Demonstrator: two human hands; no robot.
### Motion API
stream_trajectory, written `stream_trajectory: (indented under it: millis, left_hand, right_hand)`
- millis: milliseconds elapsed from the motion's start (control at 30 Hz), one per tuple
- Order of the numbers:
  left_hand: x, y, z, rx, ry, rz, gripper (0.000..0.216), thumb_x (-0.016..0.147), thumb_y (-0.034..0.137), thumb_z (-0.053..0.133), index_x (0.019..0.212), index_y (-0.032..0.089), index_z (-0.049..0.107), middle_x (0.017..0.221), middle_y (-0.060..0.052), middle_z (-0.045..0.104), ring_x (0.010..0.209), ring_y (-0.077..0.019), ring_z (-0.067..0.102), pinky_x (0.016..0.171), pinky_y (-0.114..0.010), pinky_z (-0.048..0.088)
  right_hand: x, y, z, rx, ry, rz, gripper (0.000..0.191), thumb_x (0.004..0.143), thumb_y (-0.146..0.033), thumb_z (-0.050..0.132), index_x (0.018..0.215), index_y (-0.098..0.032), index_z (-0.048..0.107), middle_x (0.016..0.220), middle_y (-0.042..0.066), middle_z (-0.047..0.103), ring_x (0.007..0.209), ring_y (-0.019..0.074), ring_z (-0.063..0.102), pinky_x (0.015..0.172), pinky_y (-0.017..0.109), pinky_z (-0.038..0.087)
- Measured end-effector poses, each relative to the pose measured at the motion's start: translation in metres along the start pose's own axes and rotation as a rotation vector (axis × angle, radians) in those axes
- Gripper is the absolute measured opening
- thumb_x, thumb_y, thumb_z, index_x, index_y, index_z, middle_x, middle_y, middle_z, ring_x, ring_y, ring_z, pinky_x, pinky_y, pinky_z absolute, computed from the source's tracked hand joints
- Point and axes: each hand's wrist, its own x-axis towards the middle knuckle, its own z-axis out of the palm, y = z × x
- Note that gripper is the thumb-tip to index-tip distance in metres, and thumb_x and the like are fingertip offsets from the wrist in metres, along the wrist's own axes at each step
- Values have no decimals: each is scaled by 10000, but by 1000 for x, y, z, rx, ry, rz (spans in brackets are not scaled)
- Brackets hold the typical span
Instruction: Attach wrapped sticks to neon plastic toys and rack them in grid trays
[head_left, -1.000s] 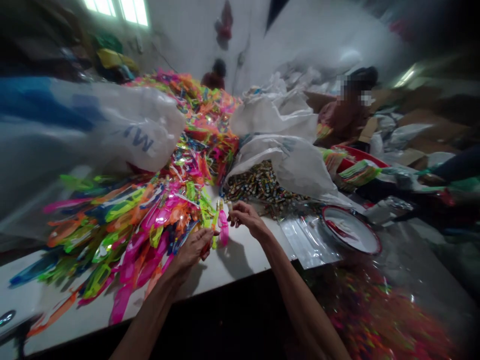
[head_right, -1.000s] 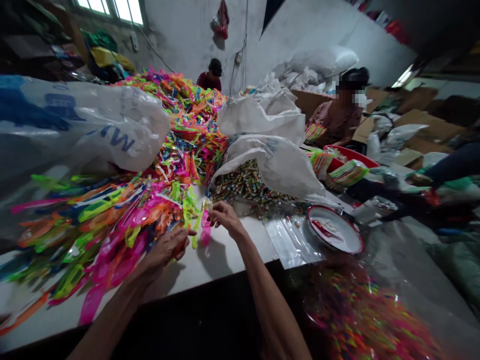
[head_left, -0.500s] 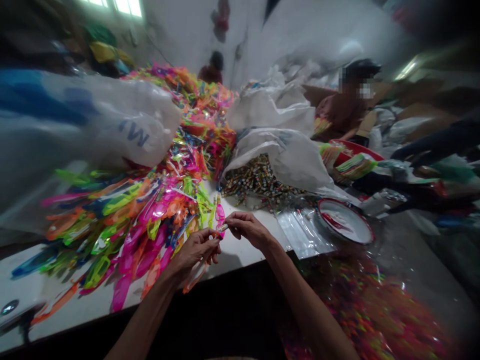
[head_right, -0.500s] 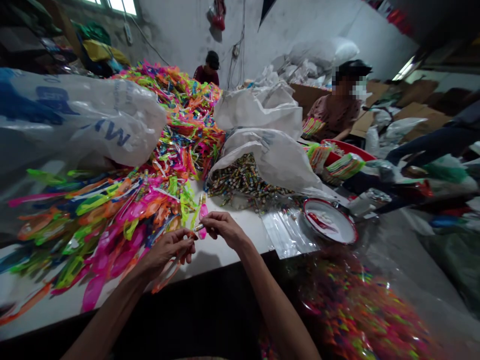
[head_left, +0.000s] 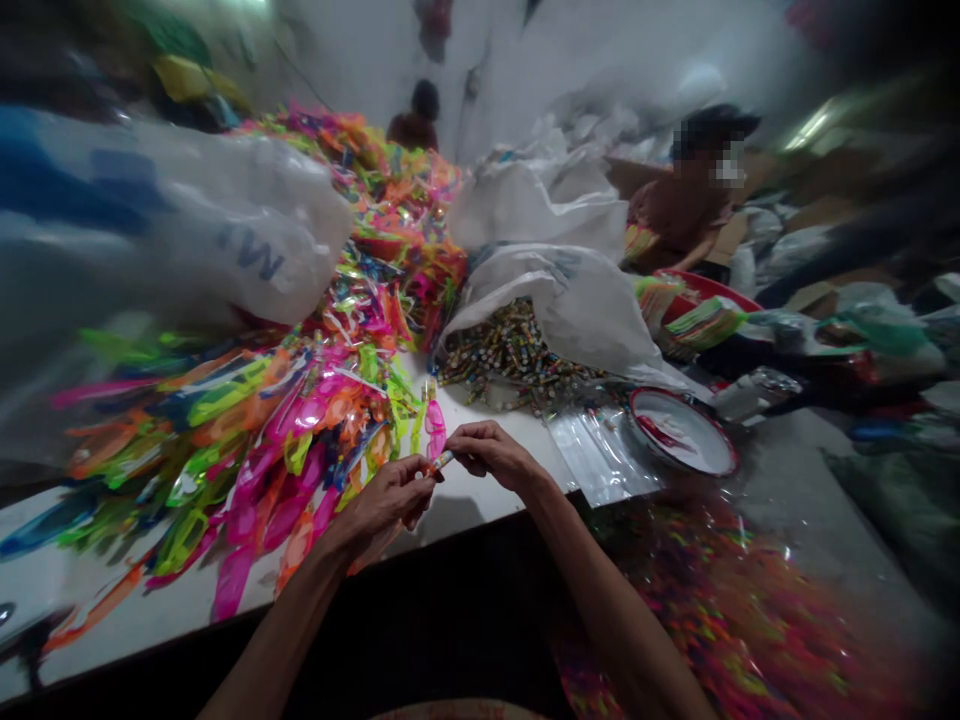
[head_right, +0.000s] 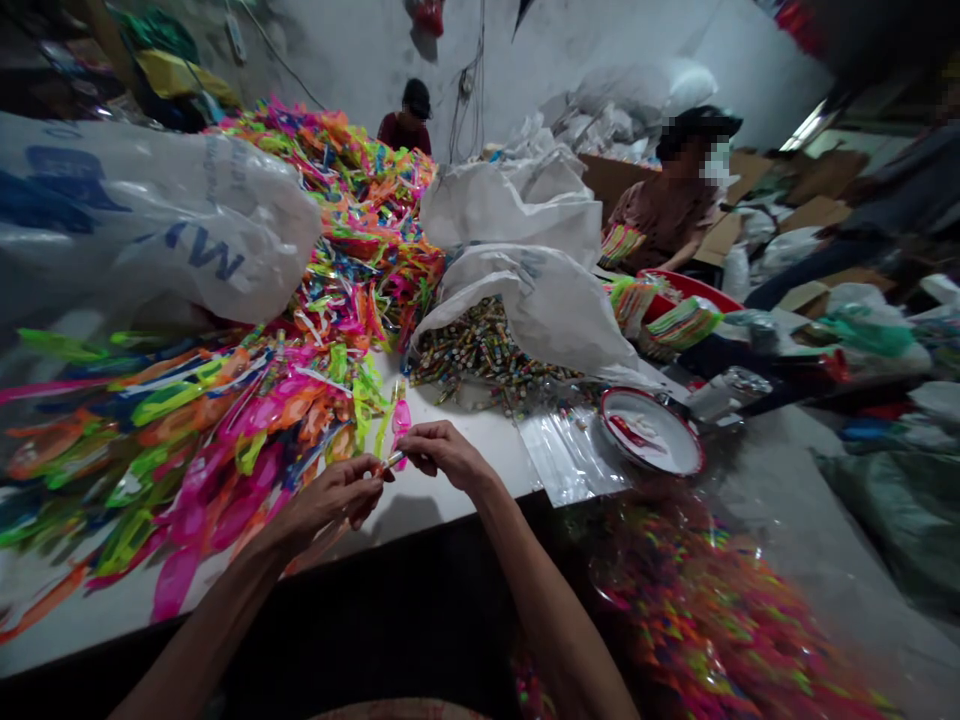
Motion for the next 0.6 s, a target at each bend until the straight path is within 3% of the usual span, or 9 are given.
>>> stream_trajectory:
  millis: [133, 300, 467, 600]
  left_hand:
    - [4, -7, 0, 25, 7, 21, 388, 844, 511, 430, 683, 164, 495, 483, 61, 411, 392, -60, 338, 399, -205, 238]
    - [17, -15, -10, 162, -11, 66, 414, 837, 540, 442, 677, 162, 497, 382, 83, 368, 327, -46, 279, 386, -208, 179]
    - [25, -1, -25, 199, -36, 28, 428, 789, 582, 480, 677, 169, 505, 361, 91, 355, 302, -49, 263, 361, -207, 153]
    - [31, 19, -40, 389, 8, 47, 432, 782, 589, 468, 645, 181, 500, 439, 60, 422, 356, -75, 354, 395, -212, 241]
  right_hand:
    - [-1, -2, 3, -80, -12, -7, 266, 745, -357, 629, 627, -121, 602, 452, -60, 431, 397, 42, 320, 390, 191, 204]
    - [-1, -7, 7, -225, 90, -2, 271, 743, -380, 622, 671, -121, 650, 463, -48, 462, 390, 45, 330, 378, 191, 212]
    - [7, -14, 12, -270, 124, -54, 276, 754, -387, 611, 674, -128, 663, 471, -42, 468, 400, 47, 341, 377, 184, 226]
    - [27, -16, 6, -194, 62, -82, 323, 744, -445, 617, 722, -124, 649, 484, -37, 479, 405, 58, 388, 394, 186, 283]
